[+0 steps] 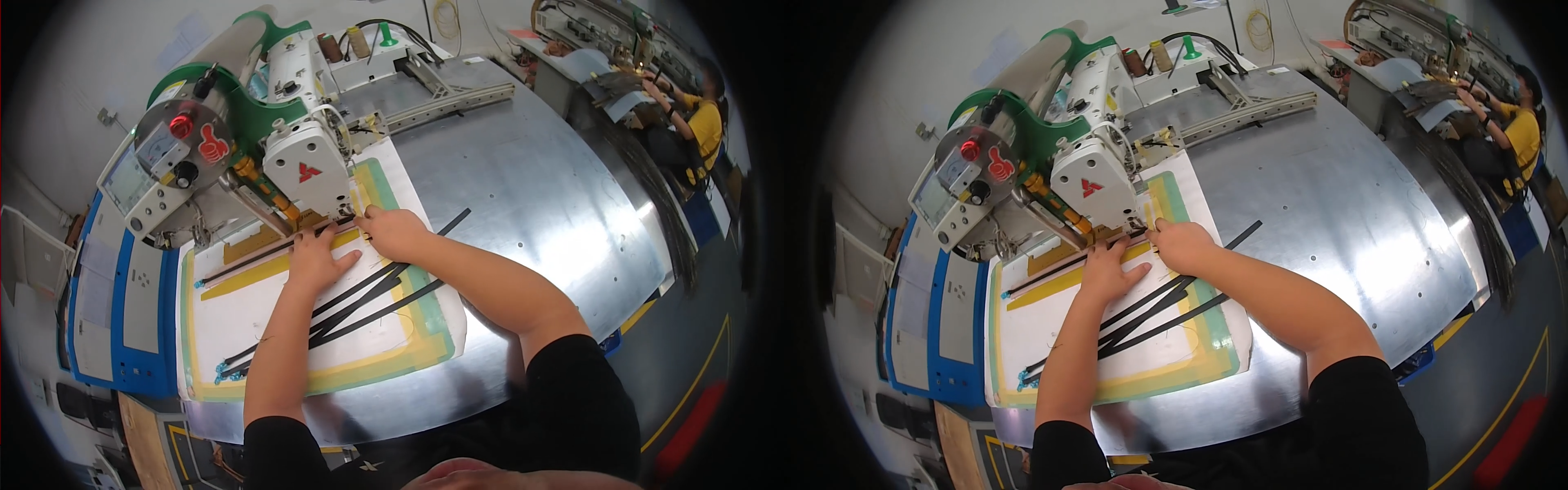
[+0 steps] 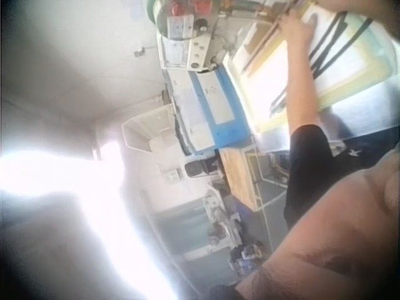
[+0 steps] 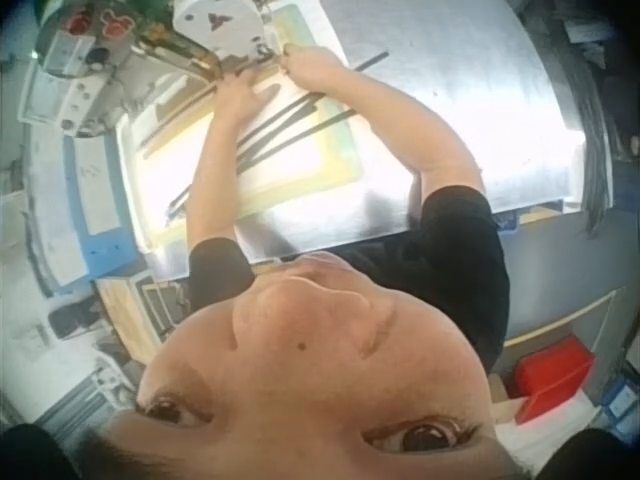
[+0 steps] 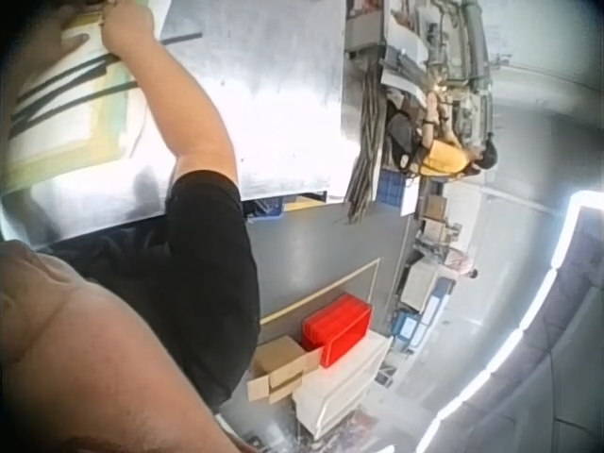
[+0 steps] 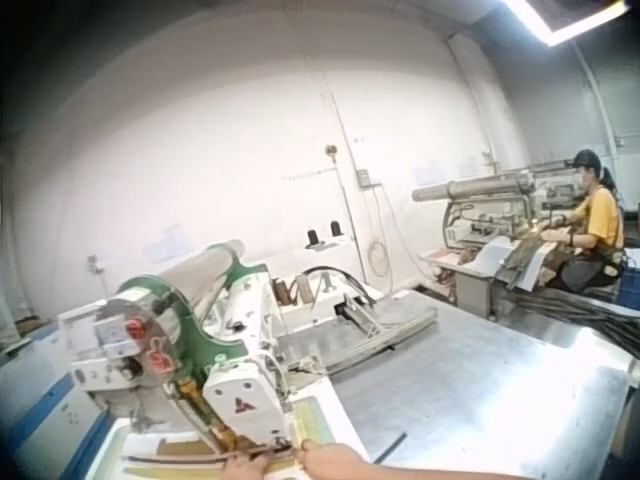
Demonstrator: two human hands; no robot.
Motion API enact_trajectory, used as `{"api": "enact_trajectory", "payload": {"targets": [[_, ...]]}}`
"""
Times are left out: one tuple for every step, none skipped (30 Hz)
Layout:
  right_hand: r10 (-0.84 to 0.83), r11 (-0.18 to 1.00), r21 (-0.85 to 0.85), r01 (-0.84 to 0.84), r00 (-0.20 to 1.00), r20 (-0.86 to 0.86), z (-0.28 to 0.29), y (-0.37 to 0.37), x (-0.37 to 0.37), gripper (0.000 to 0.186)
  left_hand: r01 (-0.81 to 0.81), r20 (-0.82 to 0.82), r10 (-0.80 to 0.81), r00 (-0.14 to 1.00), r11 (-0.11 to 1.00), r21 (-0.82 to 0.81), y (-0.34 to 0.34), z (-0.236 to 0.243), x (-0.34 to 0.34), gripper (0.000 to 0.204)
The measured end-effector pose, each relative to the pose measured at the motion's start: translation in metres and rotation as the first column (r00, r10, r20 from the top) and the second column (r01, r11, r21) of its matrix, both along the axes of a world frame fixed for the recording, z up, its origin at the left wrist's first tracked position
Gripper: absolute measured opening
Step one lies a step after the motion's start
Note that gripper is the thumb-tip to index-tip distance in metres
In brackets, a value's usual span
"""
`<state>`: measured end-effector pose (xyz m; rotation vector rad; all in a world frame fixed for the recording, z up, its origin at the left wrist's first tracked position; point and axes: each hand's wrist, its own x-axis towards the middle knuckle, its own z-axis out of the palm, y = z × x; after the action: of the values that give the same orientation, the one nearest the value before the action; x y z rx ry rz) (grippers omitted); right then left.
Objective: The recorder is using an industrial sewing machine to process long black straps.
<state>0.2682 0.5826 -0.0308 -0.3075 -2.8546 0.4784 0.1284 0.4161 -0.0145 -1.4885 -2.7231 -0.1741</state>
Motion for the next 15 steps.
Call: {"api": "enact_trajectory", "payload": {"targets": [[-0.027,1.000,0.006,0.027,0.999,0.026,0.000,-0.003,-0.002,0.040,-0.008,0.015,0.008,1.000,1.000,0.010,0.000,-0.001,-0.001,0.080],[-0.053,0.999,0.014,0.053,0.997,0.052,0.001,-0.005,-0.004,0.042,-0.006,0.030,0.006,1.000,1.000,-0.007,0.001,-0.002,-0.002,0.080],[-0.041,0.999,0.025,0.040,0.997,0.059,0.002,-0.007,-0.006,0.042,-0.008,0.039,0.009,0.999,1.000,-0.025,-0.001,0.000,-0.001,0.081],[-0.039,0.999,0.026,0.037,0.996,0.075,0.003,-0.008,-0.008,0.044,-0.020,0.047,0.021,0.999,1.000,-0.015,-0.003,0.001,0.000,0.081],[-0.037,0.999,0.028,0.035,0.995,0.091,0.003,-0.008,-0.009,0.046,-0.011,0.031,0.012,0.999,1.000,-0.015,-0.005,0.001,0.000,0.081],[-0.029,0.999,0.038,0.026,0.995,0.097,0.002,-0.008,-0.011,0.046,0.000,0.015,0.000,1.000,1.000,-0.016,-0.006,0.000,-0.001,0.082],[-0.036,0.999,0.044,0.032,0.995,0.092,0.001,-0.008,-0.012,0.046,-0.001,0.016,0.001,1.000,1.000,-0.015,-0.008,-0.001,-0.001,0.084],[-0.044,0.998,0.049,0.040,0.995,0.087,-0.001,-0.008,-0.014,0.047,-0.007,0.022,0.008,1.000,1.000,-0.006,-0.010,-0.001,-0.002,0.084],[-0.041,0.998,0.057,0.036,0.995,0.091,0.000,-0.009,-0.015,0.047,0.011,-0.007,-0.011,1.000,1.000,-0.005,-0.013,0.003,0.000,0.083],[-0.053,0.997,0.059,0.048,0.994,0.093,0.000,-0.009,-0.016,0.048,0.031,-0.036,-0.031,0.999,0.999,-0.006,-0.015,0.004,0.000,0.082],[-0.066,0.996,0.060,0.060,0.993,0.096,0.000,-0.010,-0.016,0.048,0.029,-0.031,-0.029,0.999,1.000,0.000,-0.019,-0.002,-0.006,0.082],[-0.060,0.996,0.067,0.054,0.993,0.097,0.002,-0.013,-0.017,0.048,0.062,-0.036,-0.061,0.997,0.998,0.026,-0.027,-0.010,-0.018,0.083],[-0.061,0.996,0.068,0.055,0.994,0.088,0.002,-0.012,-0.016,0.045,0.104,-0.038,-0.102,0.994,0.993,0.050,-0.031,-0.011,-0.024,0.084],[-0.062,0.996,0.067,0.057,0.995,0.080,0.002,-0.012,-0.015,0.043,0.107,-0.034,-0.105,0.994,0.993,0.055,-0.039,-0.012,-0.029,0.084],[-0.069,0.996,0.069,0.063,0.994,0.083,0.003,-0.011,-0.015,0.043,0.090,-0.005,-0.090,0.996,0.995,0.046,-0.045,-0.003,-0.029,0.082]]}}
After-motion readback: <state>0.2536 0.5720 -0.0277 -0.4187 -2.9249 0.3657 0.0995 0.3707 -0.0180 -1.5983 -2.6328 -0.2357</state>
